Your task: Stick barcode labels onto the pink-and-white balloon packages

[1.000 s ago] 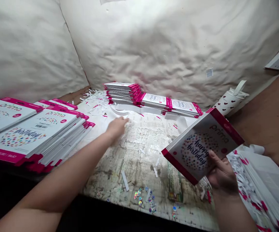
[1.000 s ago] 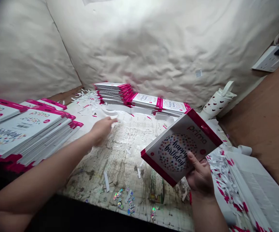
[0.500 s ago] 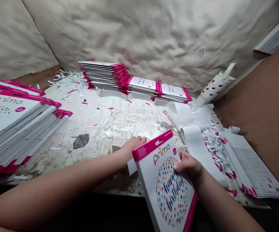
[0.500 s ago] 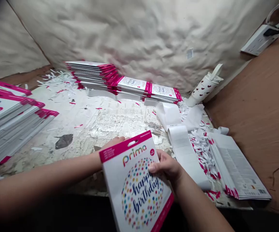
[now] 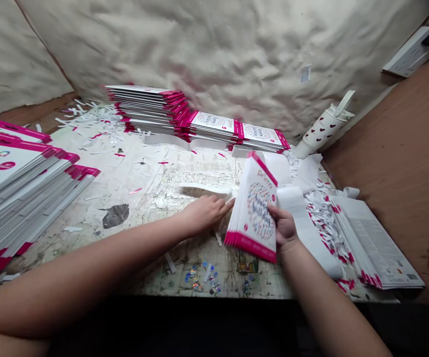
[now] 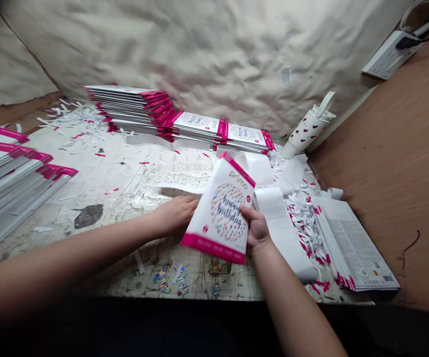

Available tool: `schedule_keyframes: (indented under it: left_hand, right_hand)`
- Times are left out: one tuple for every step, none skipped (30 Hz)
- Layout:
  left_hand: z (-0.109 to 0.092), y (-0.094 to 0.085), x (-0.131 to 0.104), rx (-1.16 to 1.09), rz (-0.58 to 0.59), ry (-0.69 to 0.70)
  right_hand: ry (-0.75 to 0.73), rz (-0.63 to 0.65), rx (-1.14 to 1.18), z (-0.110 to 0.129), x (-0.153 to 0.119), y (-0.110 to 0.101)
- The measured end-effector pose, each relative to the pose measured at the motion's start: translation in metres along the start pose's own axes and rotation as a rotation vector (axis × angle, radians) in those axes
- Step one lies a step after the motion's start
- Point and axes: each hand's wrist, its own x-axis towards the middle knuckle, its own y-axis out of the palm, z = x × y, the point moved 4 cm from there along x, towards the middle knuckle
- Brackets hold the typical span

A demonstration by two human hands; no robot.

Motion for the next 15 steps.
schedule_keyframes:
  left_hand:
    - [-0.002, 0.000, -0.006, 0.025, 0.026, 0.031]
    - [-0.003, 0.000, -0.011, 0.056, 0.056, 0.061]
    - [-0.003, -0.001, -0.016, 0.092, 0.087, 0.091]
    - [-0.004, -0.003, -0.020, 0.125, 0.117, 0.116]
    - [-0.004, -0.005, -0.022, 0.149, 0.142, 0.134]
    - [-0.004, -0.007, -0.024, 0.157, 0.159, 0.144]
    - [-0.005, -0.008, -0.024, 0.157, 0.172, 0.153]
    - [-0.006, -0.009, -0.023, 0.153, 0.183, 0.163]
    - [-0.009, -0.010, -0.021, 0.146, 0.188, 0.168]
    - [-0.012, -0.009, -0.019, 0.139, 0.187, 0.154]
    - [-0.016, -0.008, -0.016, 0.135, 0.183, 0.121]
    - [-0.020, -0.005, -0.014, 0.133, 0.176, 0.071]
    - [-0.025, -0.003, -0.011, 0.134, 0.163, 0.009]
    - [-0.030, 0.001, -0.009, 0.136, 0.146, -0.056]
    - [-0.037, 0.004, -0.007, 0.143, 0.128, -0.120]
  right_hand:
    - [-0.046, -0.069, 0.004, 0.008, 0.002, -0.009]
    - [-0.080, -0.117, 0.005, 0.015, 0.003, -0.017]
    - [-0.106, -0.142, 0.004, 0.022, 0.002, -0.024]
    - [-0.121, -0.147, -0.002, 0.027, 0.000, -0.029]
    - [-0.127, -0.136, -0.015, 0.031, -0.004, -0.031]
    - [-0.127, -0.117, -0.036, 0.034, -0.008, -0.032]
    - [-0.125, -0.097, -0.061, 0.036, -0.012, -0.031]
    - [-0.125, -0.083, -0.087, 0.037, -0.016, -0.029]
    - [-0.124, -0.078, -0.108, 0.037, -0.019, -0.027]
    - [-0.125, -0.084, -0.118, 0.037, -0.022, -0.025]
    - [-0.129, -0.095, -0.118, 0.037, -0.025, -0.024]
    - [-0.133, -0.108, -0.113, 0.037, -0.027, -0.023]
    - [-0.139, -0.120, -0.106, 0.037, -0.028, -0.023]
    - [-0.146, -0.126, -0.103, 0.037, -0.030, -0.024]
    - [-0.153, -0.128, -0.107, 0.037, -0.031, -0.025]
